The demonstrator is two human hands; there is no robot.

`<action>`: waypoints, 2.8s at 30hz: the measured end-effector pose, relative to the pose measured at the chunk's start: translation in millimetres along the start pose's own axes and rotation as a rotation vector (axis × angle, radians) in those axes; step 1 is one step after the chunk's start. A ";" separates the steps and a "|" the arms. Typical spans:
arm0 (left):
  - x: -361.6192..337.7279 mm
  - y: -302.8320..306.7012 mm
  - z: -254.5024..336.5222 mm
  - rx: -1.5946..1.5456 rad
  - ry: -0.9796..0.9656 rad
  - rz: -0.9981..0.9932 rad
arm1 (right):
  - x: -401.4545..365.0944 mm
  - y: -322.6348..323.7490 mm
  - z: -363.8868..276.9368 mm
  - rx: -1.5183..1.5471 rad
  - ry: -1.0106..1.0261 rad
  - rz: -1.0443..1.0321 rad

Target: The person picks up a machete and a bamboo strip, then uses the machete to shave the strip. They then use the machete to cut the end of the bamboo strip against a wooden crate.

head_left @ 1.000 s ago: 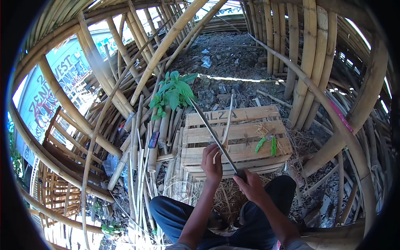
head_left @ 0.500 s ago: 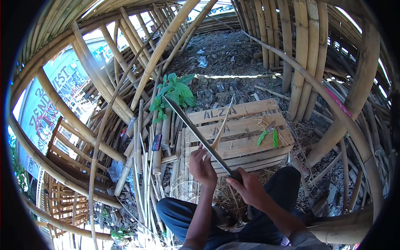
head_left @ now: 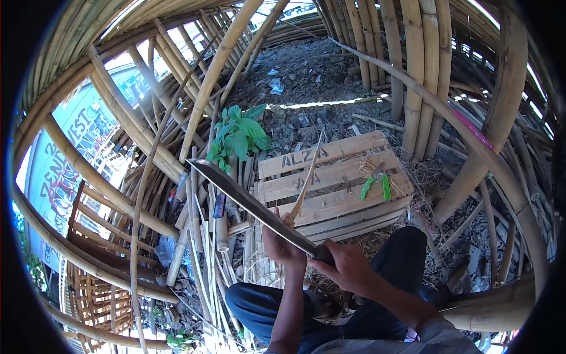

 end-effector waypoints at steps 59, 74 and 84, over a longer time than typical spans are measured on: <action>-8.6 12.3 13.4 -0.128 0.038 -0.034 | 0.7 6.7 7.5 0.078 -0.058 0.005; 41.2 -30.9 53.5 -0.181 -0.057 -0.174 | 21.4 57.8 -18.5 0.115 -0.043 0.250; 100.1 -73.2 102.8 -0.164 -0.138 -0.229 | 53.1 107.4 -69.9 -0.222 0.166 0.323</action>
Point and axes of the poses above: each hand's wrist, its own x-axis towards the middle knuckle, its own y-axis out of the back of the hand, z = x × y, the point moved 6 cm from there along x, towards the middle knuckle, and after that the axes turned 14 degrees about y, right-handed, at the moved point
